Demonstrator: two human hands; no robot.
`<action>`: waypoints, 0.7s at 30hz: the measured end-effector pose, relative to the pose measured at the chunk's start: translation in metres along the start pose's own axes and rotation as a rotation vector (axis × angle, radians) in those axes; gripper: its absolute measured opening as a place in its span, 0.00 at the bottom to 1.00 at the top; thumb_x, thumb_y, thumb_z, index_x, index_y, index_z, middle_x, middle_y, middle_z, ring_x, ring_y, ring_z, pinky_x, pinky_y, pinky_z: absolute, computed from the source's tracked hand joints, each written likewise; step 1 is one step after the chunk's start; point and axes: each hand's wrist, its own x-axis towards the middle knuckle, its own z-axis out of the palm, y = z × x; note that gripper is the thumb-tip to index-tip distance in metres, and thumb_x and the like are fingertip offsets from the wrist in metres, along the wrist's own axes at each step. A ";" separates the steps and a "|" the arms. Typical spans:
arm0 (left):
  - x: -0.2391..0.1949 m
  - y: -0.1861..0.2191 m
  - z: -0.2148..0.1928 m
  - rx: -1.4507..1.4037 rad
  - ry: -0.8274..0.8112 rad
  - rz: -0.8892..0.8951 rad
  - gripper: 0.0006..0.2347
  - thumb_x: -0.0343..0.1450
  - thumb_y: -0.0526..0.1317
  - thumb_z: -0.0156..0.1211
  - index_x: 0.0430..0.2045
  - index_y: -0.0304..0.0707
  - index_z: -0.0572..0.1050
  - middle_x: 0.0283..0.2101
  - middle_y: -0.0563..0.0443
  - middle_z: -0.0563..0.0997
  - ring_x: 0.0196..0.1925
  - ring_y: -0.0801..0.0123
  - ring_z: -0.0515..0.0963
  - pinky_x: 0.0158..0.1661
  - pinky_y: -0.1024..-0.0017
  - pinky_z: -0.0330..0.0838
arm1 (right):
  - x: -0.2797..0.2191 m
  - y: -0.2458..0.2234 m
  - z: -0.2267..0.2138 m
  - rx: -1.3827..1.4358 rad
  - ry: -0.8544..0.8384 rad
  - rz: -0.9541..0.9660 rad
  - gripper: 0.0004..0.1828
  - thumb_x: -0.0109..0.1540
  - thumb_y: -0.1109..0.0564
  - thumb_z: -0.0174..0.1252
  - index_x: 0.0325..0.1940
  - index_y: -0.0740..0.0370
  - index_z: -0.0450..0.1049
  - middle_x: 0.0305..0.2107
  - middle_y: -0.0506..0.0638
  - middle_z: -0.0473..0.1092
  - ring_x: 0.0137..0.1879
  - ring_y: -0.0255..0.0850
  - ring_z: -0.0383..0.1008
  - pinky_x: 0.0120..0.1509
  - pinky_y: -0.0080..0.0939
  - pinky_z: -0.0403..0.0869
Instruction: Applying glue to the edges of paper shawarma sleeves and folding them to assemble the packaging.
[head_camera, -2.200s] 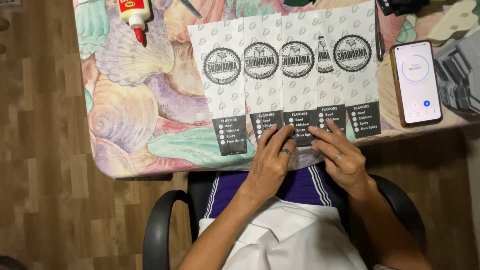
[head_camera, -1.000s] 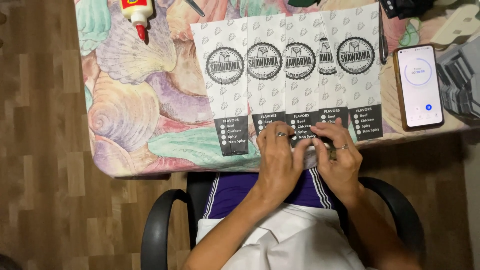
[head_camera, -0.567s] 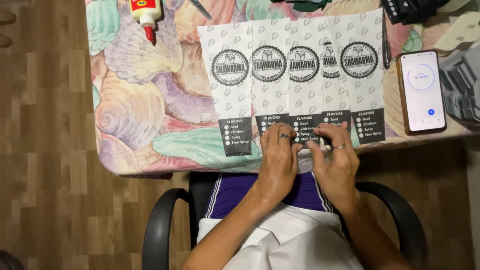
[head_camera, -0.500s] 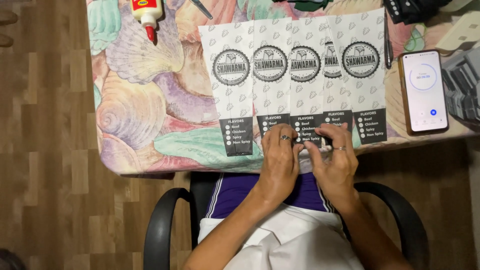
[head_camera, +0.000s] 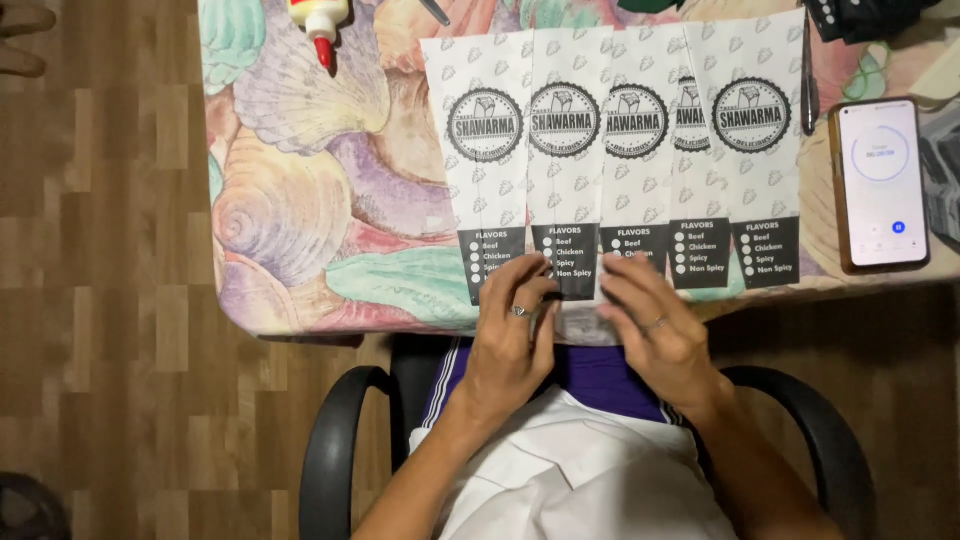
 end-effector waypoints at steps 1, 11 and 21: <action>0.003 0.000 -0.004 0.002 0.002 0.005 0.07 0.71 0.27 0.60 0.40 0.30 0.74 0.53 0.37 0.76 0.59 0.47 0.77 0.62 0.55 0.68 | 0.001 0.001 0.002 0.001 0.004 -0.004 0.15 0.61 0.66 0.66 0.53 0.69 0.79 0.51 0.62 0.76 0.58 0.55 0.78 0.72 0.54 0.70; 0.006 -0.001 -0.011 0.022 -0.156 0.046 0.10 0.71 0.28 0.62 0.45 0.29 0.72 0.59 0.29 0.73 0.64 0.43 0.75 0.65 0.50 0.66 | 0.005 0.004 0.006 0.046 -0.022 -0.100 0.13 0.58 0.66 0.68 0.48 0.69 0.80 0.45 0.61 0.79 0.51 0.52 0.81 0.68 0.56 0.74; 0.001 -0.002 -0.020 -0.012 -0.177 0.081 0.03 0.72 0.28 0.60 0.37 0.28 0.76 0.59 0.30 0.73 0.63 0.46 0.76 0.60 0.58 0.75 | 0.002 0.016 0.002 0.115 -0.029 -0.197 0.08 0.59 0.69 0.64 0.42 0.68 0.82 0.46 0.64 0.79 0.51 0.54 0.81 0.69 0.62 0.72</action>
